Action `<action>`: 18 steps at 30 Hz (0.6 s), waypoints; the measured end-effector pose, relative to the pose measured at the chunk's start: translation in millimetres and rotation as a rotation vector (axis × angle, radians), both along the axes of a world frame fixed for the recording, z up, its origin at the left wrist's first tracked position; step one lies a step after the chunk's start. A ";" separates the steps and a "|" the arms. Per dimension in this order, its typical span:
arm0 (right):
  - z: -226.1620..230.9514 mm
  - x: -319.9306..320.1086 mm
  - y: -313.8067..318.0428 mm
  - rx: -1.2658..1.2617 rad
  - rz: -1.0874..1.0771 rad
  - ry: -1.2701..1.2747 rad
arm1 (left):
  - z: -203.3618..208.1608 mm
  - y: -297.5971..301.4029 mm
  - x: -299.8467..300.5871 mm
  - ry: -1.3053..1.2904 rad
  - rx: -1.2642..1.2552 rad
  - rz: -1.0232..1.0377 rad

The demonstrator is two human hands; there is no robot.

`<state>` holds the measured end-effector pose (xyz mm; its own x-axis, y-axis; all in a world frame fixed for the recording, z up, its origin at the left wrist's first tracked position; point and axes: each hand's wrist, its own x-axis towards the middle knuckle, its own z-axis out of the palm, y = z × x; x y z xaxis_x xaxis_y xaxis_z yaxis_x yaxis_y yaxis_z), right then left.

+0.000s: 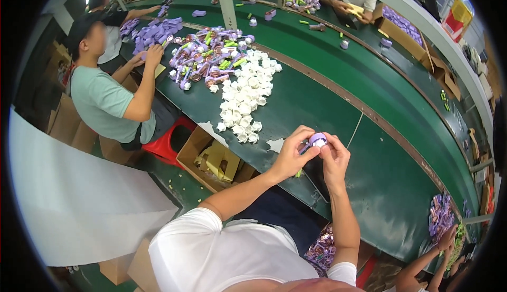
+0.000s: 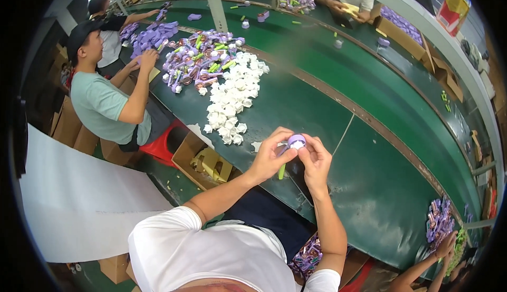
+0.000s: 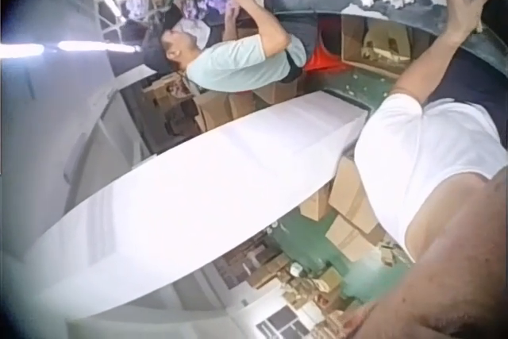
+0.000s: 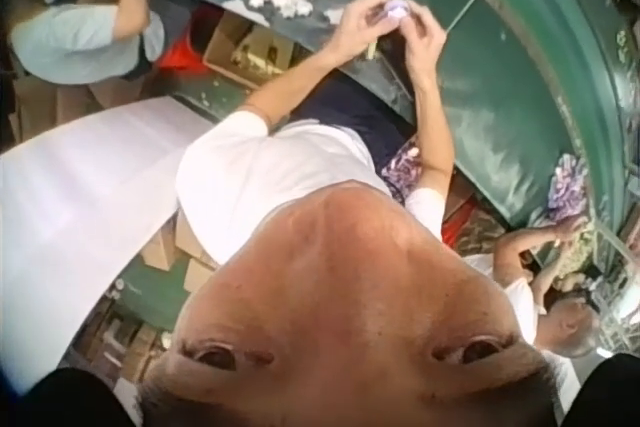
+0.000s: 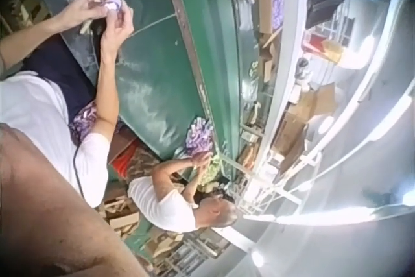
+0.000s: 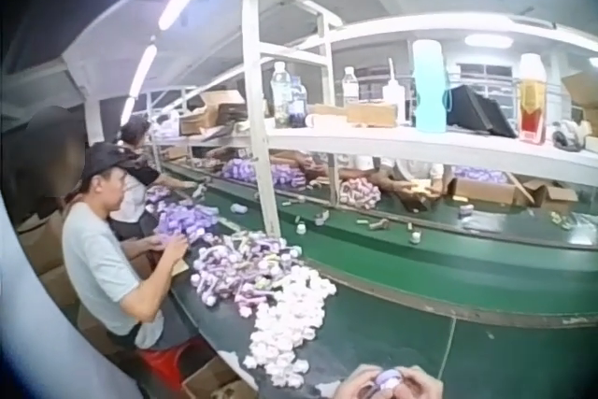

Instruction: The person assembles small plastic toy components by hand, attaching plastic toy parts to a plastic base on an industrial production line.

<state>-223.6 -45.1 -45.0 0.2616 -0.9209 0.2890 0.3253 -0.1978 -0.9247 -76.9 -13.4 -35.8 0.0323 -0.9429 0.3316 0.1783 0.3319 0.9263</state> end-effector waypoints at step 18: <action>-20.0 53.8 -110.6 -0.088 0.117 0.642 | -74.6 12.7 8.6 -0.290 -0.001 0.320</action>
